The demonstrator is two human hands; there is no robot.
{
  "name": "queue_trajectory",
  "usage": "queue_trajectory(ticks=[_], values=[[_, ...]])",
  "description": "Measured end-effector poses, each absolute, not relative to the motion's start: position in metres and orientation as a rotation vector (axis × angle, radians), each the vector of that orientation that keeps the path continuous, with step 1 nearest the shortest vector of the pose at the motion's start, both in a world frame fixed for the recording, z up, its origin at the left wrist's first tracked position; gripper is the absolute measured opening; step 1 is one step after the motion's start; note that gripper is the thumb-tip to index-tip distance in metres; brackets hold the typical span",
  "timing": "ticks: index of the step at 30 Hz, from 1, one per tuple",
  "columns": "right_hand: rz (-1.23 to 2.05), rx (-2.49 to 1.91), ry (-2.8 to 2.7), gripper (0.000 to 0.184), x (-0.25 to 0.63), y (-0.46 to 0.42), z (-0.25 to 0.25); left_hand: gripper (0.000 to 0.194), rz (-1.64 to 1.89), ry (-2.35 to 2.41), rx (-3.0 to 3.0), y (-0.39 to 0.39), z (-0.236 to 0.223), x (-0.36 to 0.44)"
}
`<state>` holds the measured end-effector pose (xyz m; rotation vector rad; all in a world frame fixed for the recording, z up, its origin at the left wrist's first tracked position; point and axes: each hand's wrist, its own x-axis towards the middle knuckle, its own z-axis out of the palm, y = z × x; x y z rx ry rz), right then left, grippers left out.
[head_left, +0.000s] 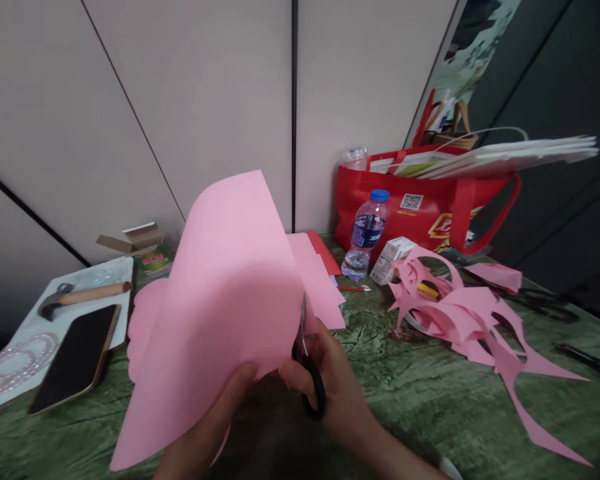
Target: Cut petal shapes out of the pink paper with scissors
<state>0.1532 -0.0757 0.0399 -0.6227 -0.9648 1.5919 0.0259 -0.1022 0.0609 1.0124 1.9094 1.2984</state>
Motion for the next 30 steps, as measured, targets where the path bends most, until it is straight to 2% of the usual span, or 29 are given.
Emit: queue_trajectory(ticks=[11,20,26,30], values=[[1.520,-0.733,-1.039,0.039,0.1534,-0.0767,0.0428,0.019,1.320,1.816,0.909,-0.1003,0.0623,0.0245],[1.507,-0.815,-1.082,0.045,0.1531,-0.0778,0.0442,0.042,1.427,1.923,0.873,-0.1009,0.0637,0.0216],[1.502,-0.841,-1.098,0.046,0.1517,-0.0773,0.0423,0.037,1.424,1.914,0.909,-0.1011,0.0644,0.0189],[1.506,-0.805,-1.095,0.046,0.1504,-0.0771,0.0386,0.044,1.424,1.952,0.974,-0.1006,0.0628,0.0163]])
